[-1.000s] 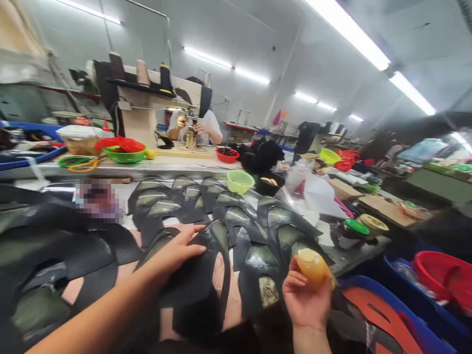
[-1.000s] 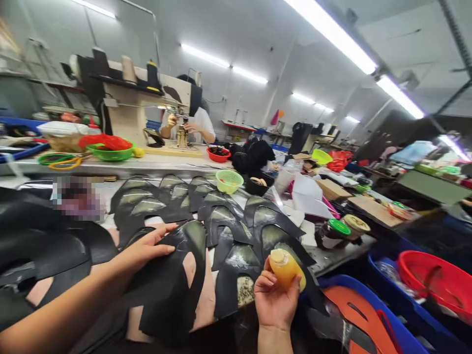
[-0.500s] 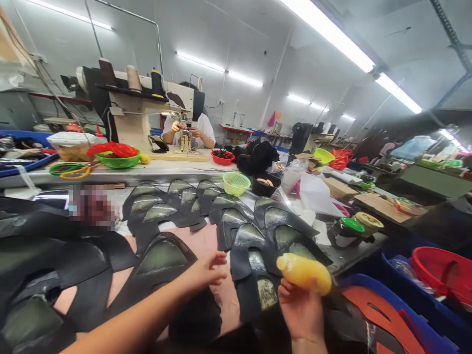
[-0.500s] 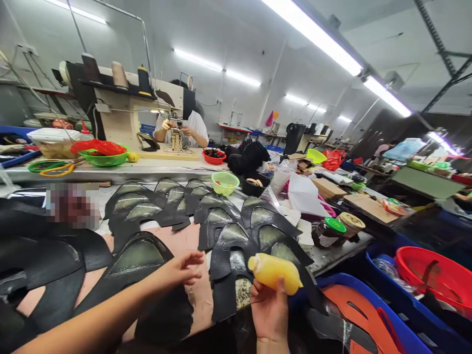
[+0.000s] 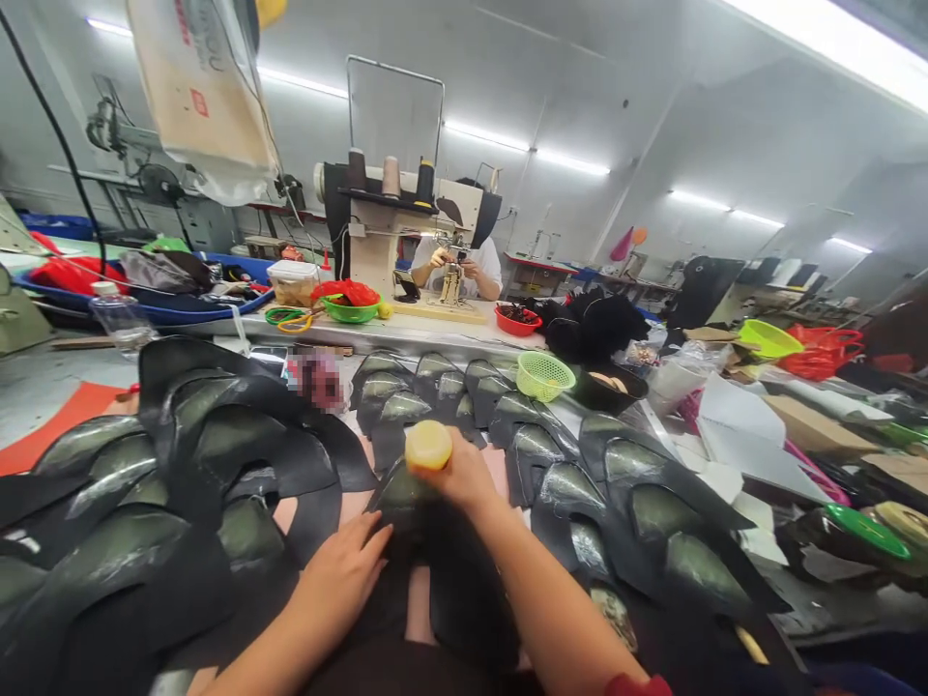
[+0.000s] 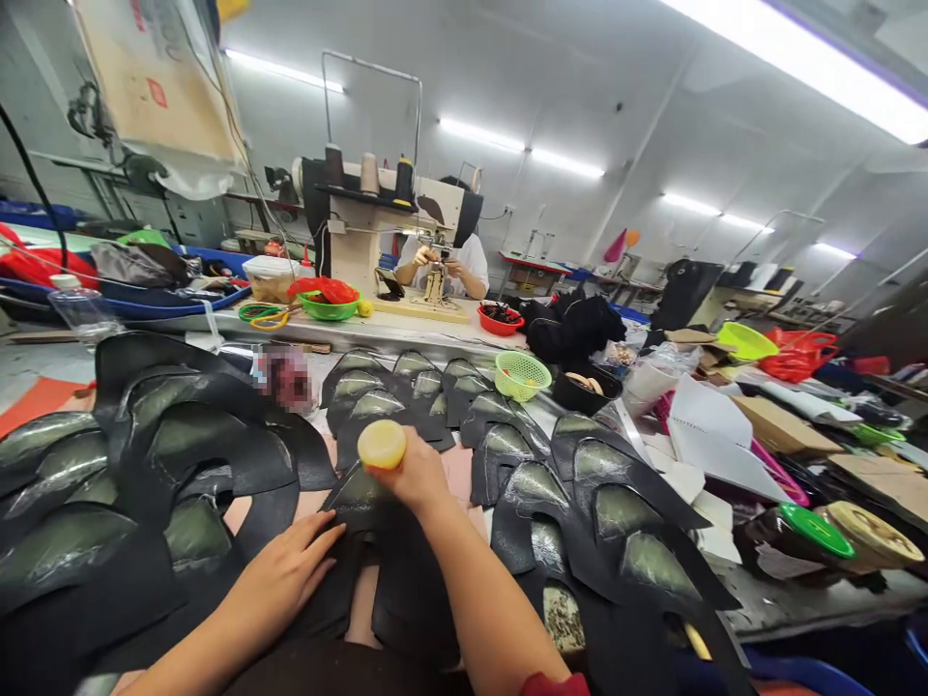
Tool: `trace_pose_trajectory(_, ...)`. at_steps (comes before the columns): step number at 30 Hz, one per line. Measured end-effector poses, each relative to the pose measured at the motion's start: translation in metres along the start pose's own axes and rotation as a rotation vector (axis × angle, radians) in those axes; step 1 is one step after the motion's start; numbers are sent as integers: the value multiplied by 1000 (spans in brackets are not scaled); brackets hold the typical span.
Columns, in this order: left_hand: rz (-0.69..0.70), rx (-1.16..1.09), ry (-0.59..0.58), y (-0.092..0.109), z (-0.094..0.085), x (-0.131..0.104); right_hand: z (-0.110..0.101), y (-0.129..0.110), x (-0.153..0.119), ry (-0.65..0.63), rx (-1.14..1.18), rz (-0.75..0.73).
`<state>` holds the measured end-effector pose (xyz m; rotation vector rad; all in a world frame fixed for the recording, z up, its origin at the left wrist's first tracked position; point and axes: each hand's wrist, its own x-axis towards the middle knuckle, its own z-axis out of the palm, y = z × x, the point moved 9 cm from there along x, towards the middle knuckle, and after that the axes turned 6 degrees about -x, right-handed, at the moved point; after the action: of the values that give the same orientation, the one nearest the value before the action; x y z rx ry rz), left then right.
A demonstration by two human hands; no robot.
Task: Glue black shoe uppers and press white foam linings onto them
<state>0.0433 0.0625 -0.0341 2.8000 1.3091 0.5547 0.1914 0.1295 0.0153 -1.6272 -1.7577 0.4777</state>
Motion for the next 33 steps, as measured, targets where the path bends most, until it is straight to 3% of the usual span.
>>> trace_pose_trajectory(2,33,35,62,5,-2,-3,3,-6,4,3,-83,-8)
trace_pose_trajectory(6,103,18,150,17,-13,-5,31,-35,2,-223,-103,-196)
trace_pose_trajectory(8,114,14,168,19,-14,-7,33,-35,5,-199,-160,-145)
trace_pose_trajectory(11,96,-6,153,17,-10,-9,32,-31,7,-108,-219,-57)
trace_pose_trajectory(15,58,-73,45,14,-1,-8,49,-43,-3,-243,-151,-193)
trace_pose_trajectory(20,-69,-199,-22,4,-1,-6,5,-12,-2,-18,-205,25)
trace_pose_trajectory(24,-217,-233,-21,-16,2,-6,14,-19,-11,-207,-70,-144)
trace_pose_trajectory(25,-247,-245,-26,-21,3,-6,13,-19,-13,-223,-52,-150)
trace_pose_trajectory(29,-331,-323,-61,-36,7,-6,-10,2,-9,-80,-112,3)
trace_pose_trajectory(33,-423,-405,-87,-44,7,-6,-5,-3,-10,-232,-23,-144)
